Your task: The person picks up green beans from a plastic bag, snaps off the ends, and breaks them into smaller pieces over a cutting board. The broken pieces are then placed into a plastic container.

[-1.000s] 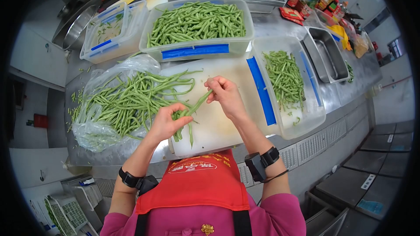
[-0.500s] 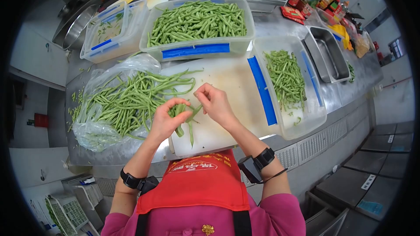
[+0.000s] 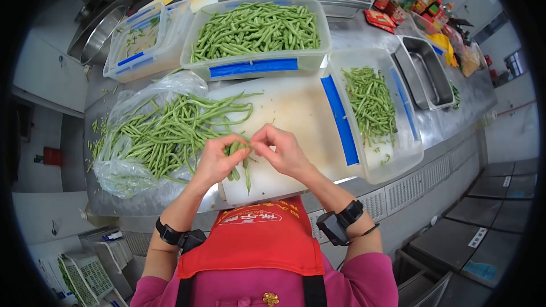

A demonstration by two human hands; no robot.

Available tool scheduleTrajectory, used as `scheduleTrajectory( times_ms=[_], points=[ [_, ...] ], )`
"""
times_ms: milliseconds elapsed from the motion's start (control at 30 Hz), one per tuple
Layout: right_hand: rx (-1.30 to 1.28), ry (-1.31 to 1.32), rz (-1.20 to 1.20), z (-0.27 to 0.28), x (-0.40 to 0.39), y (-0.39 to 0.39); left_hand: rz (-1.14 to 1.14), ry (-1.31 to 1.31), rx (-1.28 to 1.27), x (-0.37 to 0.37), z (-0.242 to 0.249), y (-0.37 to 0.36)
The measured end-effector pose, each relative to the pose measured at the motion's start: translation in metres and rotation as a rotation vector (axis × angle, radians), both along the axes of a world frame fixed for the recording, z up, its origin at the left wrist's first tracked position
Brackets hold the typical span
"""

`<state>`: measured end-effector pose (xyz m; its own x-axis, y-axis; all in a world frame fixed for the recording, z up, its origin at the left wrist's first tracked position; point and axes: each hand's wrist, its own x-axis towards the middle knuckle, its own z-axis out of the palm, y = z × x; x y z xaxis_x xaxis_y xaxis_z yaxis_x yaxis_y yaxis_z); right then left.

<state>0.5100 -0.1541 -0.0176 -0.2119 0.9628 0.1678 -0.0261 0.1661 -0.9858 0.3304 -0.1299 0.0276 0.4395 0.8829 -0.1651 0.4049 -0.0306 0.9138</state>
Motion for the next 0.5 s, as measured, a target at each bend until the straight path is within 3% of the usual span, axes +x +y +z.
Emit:
scheduleTrajectory(
  times_ms=[33,67,167,267,333,400,500],
  points=[
    [-0.164,0.230,-0.066,-0.003,-0.008,-0.001,0.053,-0.049,0.038,0.004,-0.003,0.000],
    [-0.195,0.281,-0.104,0.000,-0.012,0.000,0.107,-0.098,0.077,0.008,-0.005,0.000],
    [-0.411,0.720,-0.226,-0.001,-0.023,0.004,0.131,-0.121,0.571,0.019,-0.006,0.002],
    [-0.482,0.716,-0.379,-0.004,-0.013,0.007,0.004,-0.123,0.714,0.027,0.003,0.008],
    [-0.167,0.500,-0.484,0.004,0.021,0.012,0.160,-0.288,0.398,0.027,0.006,0.026],
    [0.094,0.158,-0.762,0.017,0.065,0.013,0.316,-0.459,-0.020,0.024,0.014,0.049],
    [0.130,-0.076,-0.987,0.018,0.114,0.002,0.453,-0.763,-0.259,0.022,0.007,0.113]
  ],
)
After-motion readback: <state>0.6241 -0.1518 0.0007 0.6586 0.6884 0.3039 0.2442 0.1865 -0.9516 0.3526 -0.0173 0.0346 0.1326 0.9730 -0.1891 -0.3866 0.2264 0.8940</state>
